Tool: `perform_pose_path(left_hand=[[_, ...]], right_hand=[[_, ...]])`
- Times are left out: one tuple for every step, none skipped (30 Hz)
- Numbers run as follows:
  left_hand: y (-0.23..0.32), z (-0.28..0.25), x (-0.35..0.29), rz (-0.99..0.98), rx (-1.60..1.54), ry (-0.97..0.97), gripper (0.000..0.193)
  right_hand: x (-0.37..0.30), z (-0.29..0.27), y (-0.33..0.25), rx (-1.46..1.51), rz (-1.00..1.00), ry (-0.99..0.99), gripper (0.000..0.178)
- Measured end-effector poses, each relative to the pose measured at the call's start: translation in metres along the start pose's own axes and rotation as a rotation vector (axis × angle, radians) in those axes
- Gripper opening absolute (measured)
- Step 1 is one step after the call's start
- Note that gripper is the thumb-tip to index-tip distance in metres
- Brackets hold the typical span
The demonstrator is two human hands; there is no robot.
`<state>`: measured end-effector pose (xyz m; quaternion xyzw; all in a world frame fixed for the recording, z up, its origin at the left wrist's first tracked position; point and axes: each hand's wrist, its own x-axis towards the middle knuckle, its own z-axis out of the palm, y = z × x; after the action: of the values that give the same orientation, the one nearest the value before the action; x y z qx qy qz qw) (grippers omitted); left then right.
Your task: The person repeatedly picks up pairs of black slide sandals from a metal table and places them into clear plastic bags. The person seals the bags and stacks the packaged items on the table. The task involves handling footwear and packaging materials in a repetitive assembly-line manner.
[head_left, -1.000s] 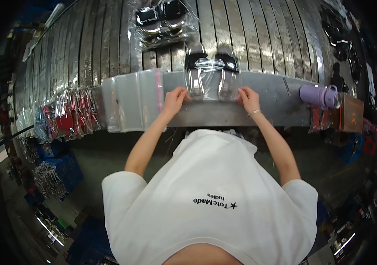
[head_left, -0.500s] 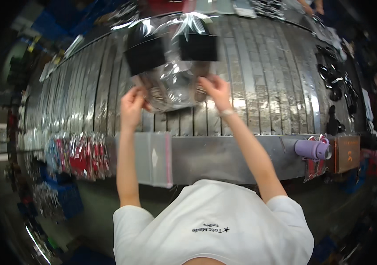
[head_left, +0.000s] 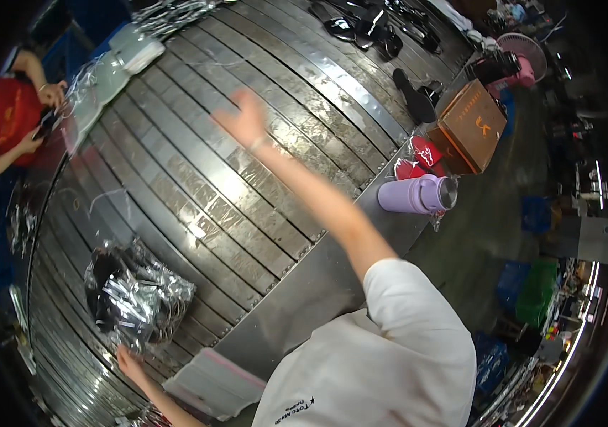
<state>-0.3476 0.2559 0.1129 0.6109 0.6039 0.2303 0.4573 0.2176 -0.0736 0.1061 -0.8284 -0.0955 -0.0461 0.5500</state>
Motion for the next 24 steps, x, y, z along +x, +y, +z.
perform_pose_path(left_hand=[[0.009, -0.007, -0.007, 0.016, -0.012, -0.045, 0.027], [0.022, -0.007, -0.008, 0.039, -0.029, -0.106, 0.033], [0.037, 0.005, -0.023, 0.081, 0.031, 0.031, 0.033], [0.042, 0.008, -0.042, 0.115, 0.097, 0.204, 0.034], [0.012, -0.036, -0.028, 0.123, 0.128, 0.234, 0.037], [-0.038, -0.092, -0.025, 0.113, 0.135, 0.270, 0.040], [-0.032, -0.098, -0.015, 0.147, 0.180, 0.275, 0.039], [-0.033, -0.111, -0.020, 0.168, 0.213, 0.311, 0.037], [-0.033, -0.117, -0.025, 0.188, 0.245, 0.349, 0.036], [-0.034, -0.123, -0.033, 0.200, 0.230, 0.365, 0.036], [-0.031, -0.125, -0.034, 0.226, 0.211, 0.370, 0.035], [-0.023, -0.124, -0.039, 0.248, 0.188, 0.383, 0.035], [-0.007, -0.116, -0.044, 0.230, 0.180, 0.398, 0.032], [0.016, -0.096, -0.054, 0.311, 0.203, 0.394, 0.031], [0.039, -0.071, -0.067, 0.389, 0.230, 0.389, 0.029], [0.051, -0.056, -0.085, 0.451, 0.239, 0.404, 0.028], [0.076, -0.027, -0.073, 0.555, 0.232, 0.318, 0.026], [0.089, -0.010, -0.084, 0.631, 0.227, 0.288, 0.024], [0.115, 0.024, -0.112, 0.642, 0.193, 0.251, 0.022], [0.142, 0.049, -0.142, 0.715, 0.400, 0.204, 0.020], [0.149, 0.070, -0.159, 0.729, 0.156, 0.089, 0.018], [0.173, 0.099, -0.187, 0.723, 0.151, 0.009, 0.020], [0.187, 0.117, -0.198, 0.919, 0.202, -0.085, 0.025], [0.199, 0.135, -0.213, 1.084, 0.196, -0.175, 0.029]], right_hand=[[0.046, -0.046, 0.026, -0.264, 0.041, 0.067, 0.072], [0.093, -0.081, 0.086, -0.675, 0.053, 0.342, 0.073], [0.131, -0.130, 0.137, -0.955, 0.106, 0.483, 0.072], [0.149, -0.180, 0.147, -1.083, 0.332, 0.359, 0.069], [0.148, -0.216, 0.133, -1.181, 0.459, 0.325, 0.056], [0.163, -0.239, 0.165, -1.452, 0.431, 0.624, 0.046], [0.152, -0.294, 0.203, -1.525, 0.560, 0.736, 0.041], [0.140, -0.325, 0.225, -1.546, 0.577, 0.889, 0.038], [0.124, -0.345, 0.244, -1.535, 0.626, 0.942, 0.037], [0.116, -0.356, 0.251, -1.522, 0.663, 0.995, 0.036], [0.114, -0.374, 0.262, -1.628, 0.766, 0.628, 0.037], [0.119, -0.384, 0.267, -1.695, 0.844, 0.247, 0.038], [0.121, -0.386, 0.270, -1.723, 0.903, -0.144, 0.039], [0.121, -0.363, 0.261, -1.655, 0.901, -0.100, 0.038], [0.119, -0.339, 0.249, -1.591, 0.900, -0.061, 0.038], [0.136, -0.321, 0.241, -1.415, 0.917, 0.085, 0.037], [0.133, -0.324, 0.232, -1.303, 0.995, 0.047, 0.035], [0.147, -0.295, 0.200, -1.192, 1.008, -0.023, 0.033], [0.154, -0.273, 0.164, -1.279, 0.926, -0.337, 0.035], [0.158, -0.253, 0.122, -1.363, 0.820, -0.646, 0.037], [0.156, -0.234, 0.078, -1.394, 0.733, -0.756, 0.039], [0.147, -0.226, 0.045, -1.431, 0.661, -0.852, 0.041], [0.154, -0.231, 0.060, -1.454, 0.465, -0.933, 0.043], [0.120, -0.225, 0.001, -1.343, 0.328, -1.004, 0.046]])
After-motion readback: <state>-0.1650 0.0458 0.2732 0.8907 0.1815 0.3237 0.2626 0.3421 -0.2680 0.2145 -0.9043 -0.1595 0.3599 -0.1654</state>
